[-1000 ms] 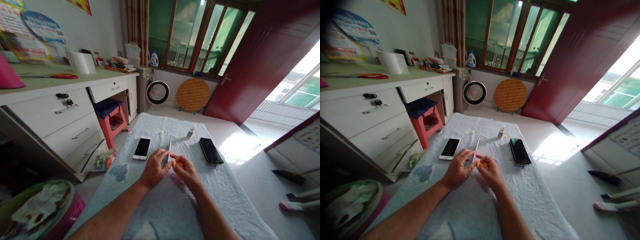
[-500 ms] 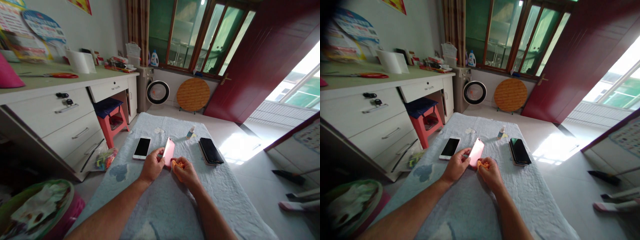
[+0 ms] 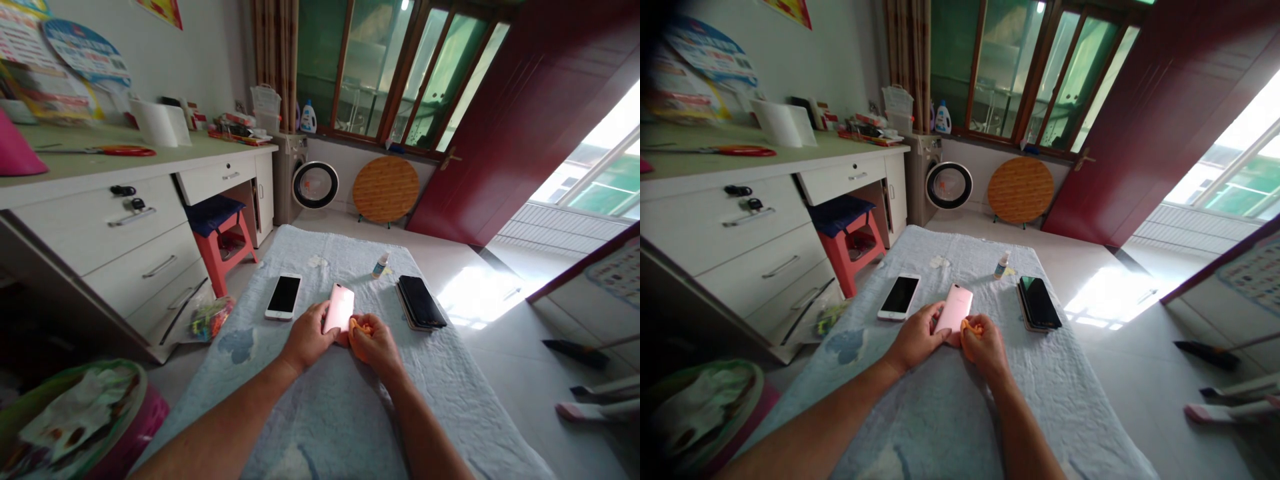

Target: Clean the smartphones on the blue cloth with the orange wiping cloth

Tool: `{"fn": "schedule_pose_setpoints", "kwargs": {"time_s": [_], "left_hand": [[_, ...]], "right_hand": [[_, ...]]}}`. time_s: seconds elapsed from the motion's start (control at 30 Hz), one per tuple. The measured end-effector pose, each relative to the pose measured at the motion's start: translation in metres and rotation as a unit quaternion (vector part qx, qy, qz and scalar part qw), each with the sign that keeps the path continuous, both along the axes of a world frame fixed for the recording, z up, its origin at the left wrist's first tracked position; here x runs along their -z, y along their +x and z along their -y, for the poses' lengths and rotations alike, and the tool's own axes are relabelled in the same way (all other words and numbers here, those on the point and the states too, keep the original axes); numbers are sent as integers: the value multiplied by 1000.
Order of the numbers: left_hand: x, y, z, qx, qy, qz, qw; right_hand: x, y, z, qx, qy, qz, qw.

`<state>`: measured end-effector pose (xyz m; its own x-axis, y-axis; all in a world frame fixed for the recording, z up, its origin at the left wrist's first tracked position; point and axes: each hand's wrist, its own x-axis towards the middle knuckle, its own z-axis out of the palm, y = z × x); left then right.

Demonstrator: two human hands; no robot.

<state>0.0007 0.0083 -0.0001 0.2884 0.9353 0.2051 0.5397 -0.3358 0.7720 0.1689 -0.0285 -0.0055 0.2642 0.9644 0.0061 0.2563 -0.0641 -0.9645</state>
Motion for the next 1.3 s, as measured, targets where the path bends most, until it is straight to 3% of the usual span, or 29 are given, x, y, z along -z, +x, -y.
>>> {"fn": "schedule_pose_setpoints", "kwargs": {"time_s": [0.33,0.7,1.03,1.13,1.3], "left_hand": [[2,-1,5,60,20,-137,989],[3,-1,5,75,29,-159,984],[-3,-2,8,65,62,-183,979],[-4,-2,7,66,70,-175,980],[0,0,6,60,73,-169,981]], "right_hand": [[3,2,0,10,3,24,1000],[3,3,3,30,-4,70,997],[6,3,2,33,8,54,998],[-2,4,4,25,16,102,994],[-34,6,0,-57,74,200,975]]}}
